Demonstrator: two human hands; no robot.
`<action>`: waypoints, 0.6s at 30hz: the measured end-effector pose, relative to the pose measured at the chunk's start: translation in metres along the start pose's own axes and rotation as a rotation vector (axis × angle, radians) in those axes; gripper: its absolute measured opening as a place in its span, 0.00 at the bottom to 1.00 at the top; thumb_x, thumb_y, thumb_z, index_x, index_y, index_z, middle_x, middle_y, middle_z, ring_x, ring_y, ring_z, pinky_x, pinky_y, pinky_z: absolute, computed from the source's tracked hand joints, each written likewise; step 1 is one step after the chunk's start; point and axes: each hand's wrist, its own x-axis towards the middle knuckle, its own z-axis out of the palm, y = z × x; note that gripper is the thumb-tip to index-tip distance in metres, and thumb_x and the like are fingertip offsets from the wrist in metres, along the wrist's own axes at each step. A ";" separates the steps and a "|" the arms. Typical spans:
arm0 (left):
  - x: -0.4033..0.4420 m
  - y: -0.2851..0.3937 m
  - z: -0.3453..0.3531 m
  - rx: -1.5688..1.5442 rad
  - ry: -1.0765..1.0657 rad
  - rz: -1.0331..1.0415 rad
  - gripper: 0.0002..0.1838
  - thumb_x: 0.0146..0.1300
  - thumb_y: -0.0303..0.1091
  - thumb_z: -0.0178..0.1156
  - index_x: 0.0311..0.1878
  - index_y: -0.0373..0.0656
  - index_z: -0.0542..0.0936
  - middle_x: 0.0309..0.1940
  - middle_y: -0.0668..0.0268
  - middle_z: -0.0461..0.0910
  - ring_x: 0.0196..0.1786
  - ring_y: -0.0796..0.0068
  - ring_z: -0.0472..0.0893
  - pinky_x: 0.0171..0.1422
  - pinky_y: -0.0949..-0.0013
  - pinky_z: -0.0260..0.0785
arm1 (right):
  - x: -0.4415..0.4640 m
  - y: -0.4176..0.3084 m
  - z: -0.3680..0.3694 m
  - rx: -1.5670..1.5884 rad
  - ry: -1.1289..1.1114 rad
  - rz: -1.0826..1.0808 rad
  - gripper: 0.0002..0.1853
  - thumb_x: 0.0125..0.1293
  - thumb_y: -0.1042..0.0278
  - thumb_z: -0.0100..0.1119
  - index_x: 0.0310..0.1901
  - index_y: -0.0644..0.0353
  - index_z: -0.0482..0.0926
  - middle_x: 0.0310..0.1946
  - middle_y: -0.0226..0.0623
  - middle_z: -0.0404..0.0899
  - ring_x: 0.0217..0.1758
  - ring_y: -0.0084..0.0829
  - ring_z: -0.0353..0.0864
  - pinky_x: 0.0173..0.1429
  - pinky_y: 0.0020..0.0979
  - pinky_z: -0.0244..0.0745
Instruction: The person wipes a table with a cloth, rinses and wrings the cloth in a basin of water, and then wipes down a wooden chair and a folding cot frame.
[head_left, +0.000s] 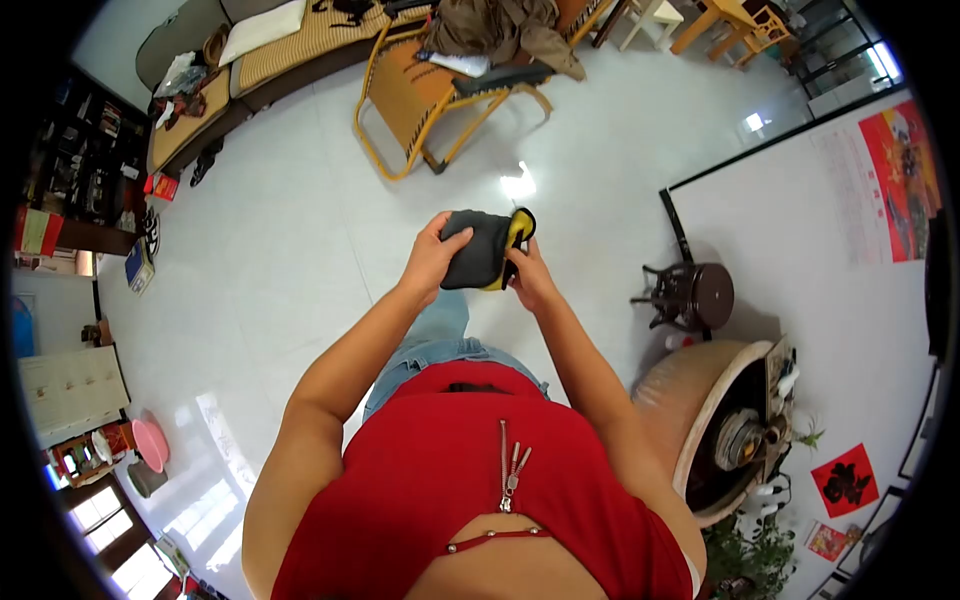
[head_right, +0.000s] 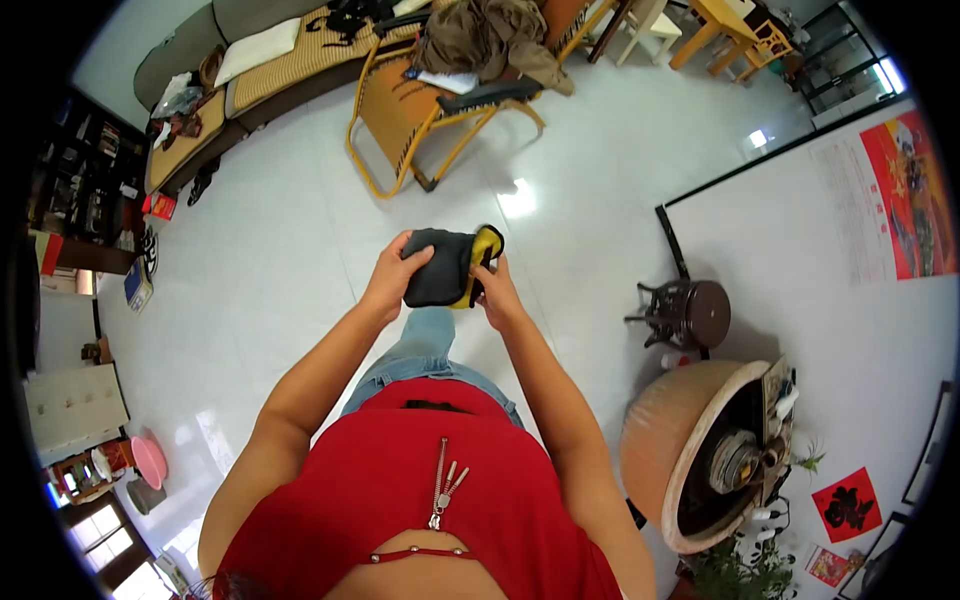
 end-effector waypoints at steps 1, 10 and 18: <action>0.018 0.013 0.004 -0.003 0.021 -0.004 0.13 0.67 0.30 0.63 0.53 0.39 0.78 0.44 0.66 0.82 0.46 0.77 0.80 0.53 0.72 0.73 | 0.021 -0.012 0.003 -0.073 0.137 -0.091 0.34 0.69 0.64 0.55 0.74 0.55 0.57 0.65 0.42 0.67 0.68 0.38 0.67 0.69 0.35 0.64; 0.158 0.077 0.042 0.116 -0.094 0.134 0.15 0.68 0.30 0.62 0.56 0.41 0.77 0.45 0.69 0.80 0.47 0.80 0.78 0.53 0.75 0.73 | 0.108 -0.110 0.055 -0.050 0.151 -0.599 0.26 0.79 0.54 0.41 0.73 0.55 0.63 0.72 0.41 0.61 0.77 0.33 0.56 0.75 0.36 0.57; 0.296 0.091 0.052 0.030 -0.028 0.079 0.19 0.69 0.33 0.61 0.61 0.39 0.72 0.50 0.65 0.79 0.50 0.77 0.78 0.56 0.73 0.72 | 0.218 -0.184 0.015 0.578 -0.314 0.054 0.28 0.72 0.55 0.57 0.68 0.57 0.66 0.62 0.38 0.74 0.63 0.35 0.77 0.66 0.39 0.75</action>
